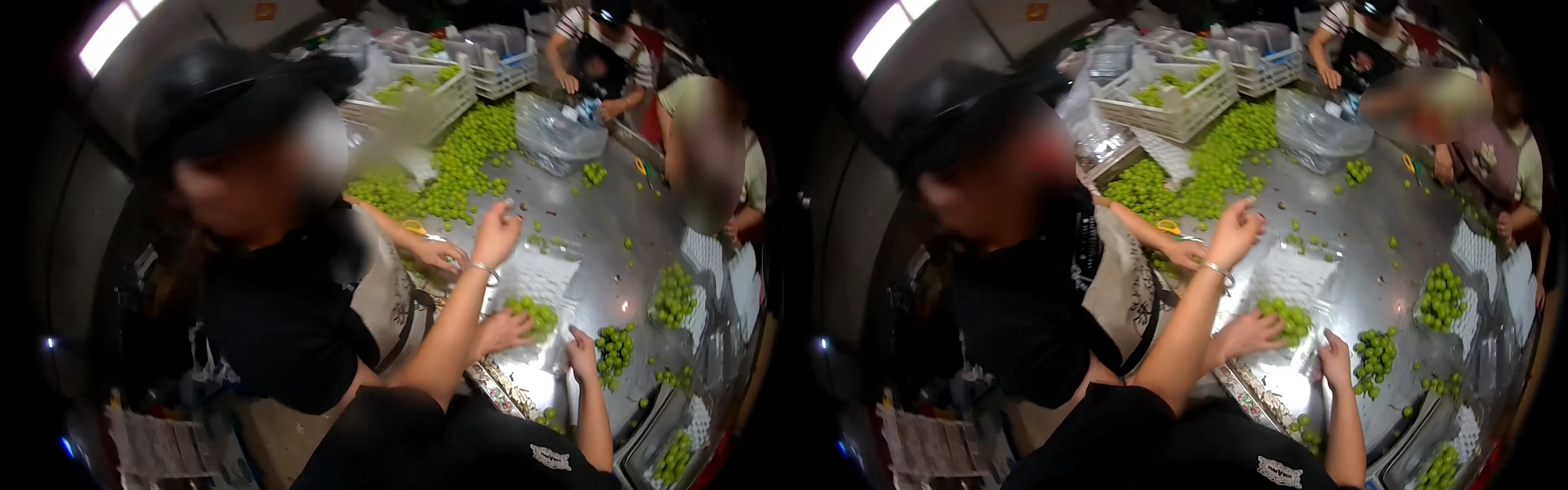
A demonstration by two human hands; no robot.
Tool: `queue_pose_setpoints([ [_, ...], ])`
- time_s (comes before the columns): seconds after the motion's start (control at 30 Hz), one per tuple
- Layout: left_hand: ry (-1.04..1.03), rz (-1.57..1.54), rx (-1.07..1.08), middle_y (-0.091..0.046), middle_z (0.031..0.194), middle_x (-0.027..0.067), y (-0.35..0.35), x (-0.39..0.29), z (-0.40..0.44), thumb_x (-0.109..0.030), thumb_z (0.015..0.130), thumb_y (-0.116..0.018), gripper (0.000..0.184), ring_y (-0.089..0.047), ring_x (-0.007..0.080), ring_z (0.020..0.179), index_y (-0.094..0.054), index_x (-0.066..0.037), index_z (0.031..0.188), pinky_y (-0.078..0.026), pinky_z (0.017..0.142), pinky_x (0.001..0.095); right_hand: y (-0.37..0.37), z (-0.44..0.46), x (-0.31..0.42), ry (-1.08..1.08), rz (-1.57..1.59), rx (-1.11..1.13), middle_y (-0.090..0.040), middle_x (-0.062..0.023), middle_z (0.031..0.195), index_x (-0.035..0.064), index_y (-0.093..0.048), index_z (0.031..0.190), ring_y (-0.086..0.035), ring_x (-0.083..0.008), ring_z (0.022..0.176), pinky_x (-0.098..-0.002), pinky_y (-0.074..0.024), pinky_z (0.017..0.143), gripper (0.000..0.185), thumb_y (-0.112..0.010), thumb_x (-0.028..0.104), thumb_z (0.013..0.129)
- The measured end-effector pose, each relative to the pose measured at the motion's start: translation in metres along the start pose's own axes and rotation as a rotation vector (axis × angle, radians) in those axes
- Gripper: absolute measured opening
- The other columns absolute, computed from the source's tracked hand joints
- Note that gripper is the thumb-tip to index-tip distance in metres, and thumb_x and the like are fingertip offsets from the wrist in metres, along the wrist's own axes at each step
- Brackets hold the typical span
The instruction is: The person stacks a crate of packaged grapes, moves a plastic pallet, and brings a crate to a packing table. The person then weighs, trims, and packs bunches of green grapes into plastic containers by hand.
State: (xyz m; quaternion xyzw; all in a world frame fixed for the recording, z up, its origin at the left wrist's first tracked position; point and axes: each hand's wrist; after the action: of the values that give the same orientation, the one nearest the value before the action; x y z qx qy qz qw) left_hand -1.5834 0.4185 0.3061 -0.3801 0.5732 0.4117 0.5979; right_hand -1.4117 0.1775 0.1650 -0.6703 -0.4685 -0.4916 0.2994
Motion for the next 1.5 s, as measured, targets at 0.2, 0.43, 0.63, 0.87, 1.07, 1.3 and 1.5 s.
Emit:
queue_pose_setpoints([
  [0.2, -0.068, 0.494, 0.003, -0.052, 0.107, 0.0219, 0.000, -0.011, -0.094, -0.032, 0.081, -0.054, 0.056, -0.054, 0.0266, 0.096, -0.038, 0.003, 0.122, -0.043, 0.080, 0.0340, 0.049, -0.055, 0.047, 0.011, 0.092, 0.047, -0.043, -0.0013, 0.049, -0.0064, -0.049, 0.108, -0.039, -0.0089, 0.033, -0.0242, -0.0348, 0.028, 0.040, -0.041, -0.003, 0.069],
  [0.43, 0.191, 0.753, 0.307, -0.050, 0.108, 0.0280, -0.023, 0.010, -0.151, -0.056, 0.079, -0.043, 0.073, -0.047, 0.0356, 0.105, -0.047, 0.010, 0.111, -0.036, 0.090, 0.0359, 0.104, -0.125, 0.069, 0.104, 0.275, -0.023, -0.046, -0.0047, 0.047, -0.0045, -0.049, 0.104, -0.038, -0.0119, 0.027, -0.0240, -0.0308, 0.024, 0.035, -0.044, -0.003, 0.069],
  [0.63, 0.558, -0.430, 0.670, -0.040, 0.123, 0.0093, -0.099, 0.036, -0.213, -0.041, 0.086, -0.043, 0.057, -0.047, 0.0217, 0.106, -0.023, -0.012, 0.130, -0.040, 0.086, 0.0380, 0.153, -0.179, 0.061, 0.228, 0.144, -0.041, -0.052, -0.0027, 0.064, -0.0030, -0.048, 0.108, -0.049, -0.0099, 0.050, -0.0213, -0.0401, 0.045, 0.035, -0.049, -0.001, 0.073],
  [0.87, 0.413, -0.797, 0.278, -0.047, 0.113, 0.0134, -0.156, 0.022, -0.298, -0.016, 0.081, -0.045, 0.042, -0.050, 0.0256, 0.100, -0.036, -0.001, 0.119, -0.043, 0.084, 0.0371, 0.171, -0.264, 0.105, 0.636, -0.733, -0.509, -0.052, -0.0151, 0.099, -0.0001, -0.049, 0.108, -0.052, -0.0268, 0.090, -0.0314, -0.0420, 0.076, 0.042, -0.064, 0.011, 0.071],
  [1.07, 0.295, -0.756, 0.295, -0.046, 0.114, 0.0144, -0.182, -0.014, -0.335, -0.008, 0.074, -0.043, 0.048, -0.047, 0.0238, 0.103, -0.034, 0.002, 0.120, -0.041, 0.086, 0.0348, 0.145, -0.278, 0.109, 0.841, -1.009, -0.157, -0.047, -0.0140, 0.111, 0.0067, -0.047, 0.112, -0.045, -0.0294, 0.103, -0.0355, -0.0405, 0.083, 0.055, -0.070, 0.019, 0.064],
  [1.3, 0.359, -0.547, 0.151, -0.052, 0.098, 0.0093, -0.178, -0.027, -0.346, -0.009, 0.074, -0.045, 0.043, -0.046, 0.0143, 0.069, -0.038, -0.001, 0.116, -0.039, 0.060, 0.0255, 0.138, -0.276, 0.100, 0.459, -1.105, 0.078, -0.039, -0.0145, 0.117, 0.0118, -0.048, 0.108, -0.037, -0.0317, 0.110, -0.0399, -0.0351, 0.089, 0.058, -0.072, 0.025, 0.057],
  [1.5, 0.343, -0.557, 0.188, -0.056, 0.086, 0.0051, -0.164, -0.020, -0.328, -0.010, 0.076, -0.046, 0.038, -0.049, 0.0074, 0.047, -0.040, -0.004, 0.113, -0.040, 0.038, 0.0184, 0.120, -0.253, 0.082, 0.781, -1.023, -0.155, -0.043, -0.0124, 0.112, 0.0108, -0.050, 0.101, -0.037, -0.0300, 0.111, -0.0408, -0.0306, 0.091, 0.050, -0.070, 0.024, 0.057],
])
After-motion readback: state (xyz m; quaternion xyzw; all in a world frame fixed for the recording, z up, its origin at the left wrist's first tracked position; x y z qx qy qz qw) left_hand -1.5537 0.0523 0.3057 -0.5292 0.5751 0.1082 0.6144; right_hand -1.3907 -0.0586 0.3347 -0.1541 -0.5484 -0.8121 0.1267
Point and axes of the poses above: each hand's wrist, its own z-axis towards the middle knuckle, its own y-axis out of the back of the hand, x = y × z
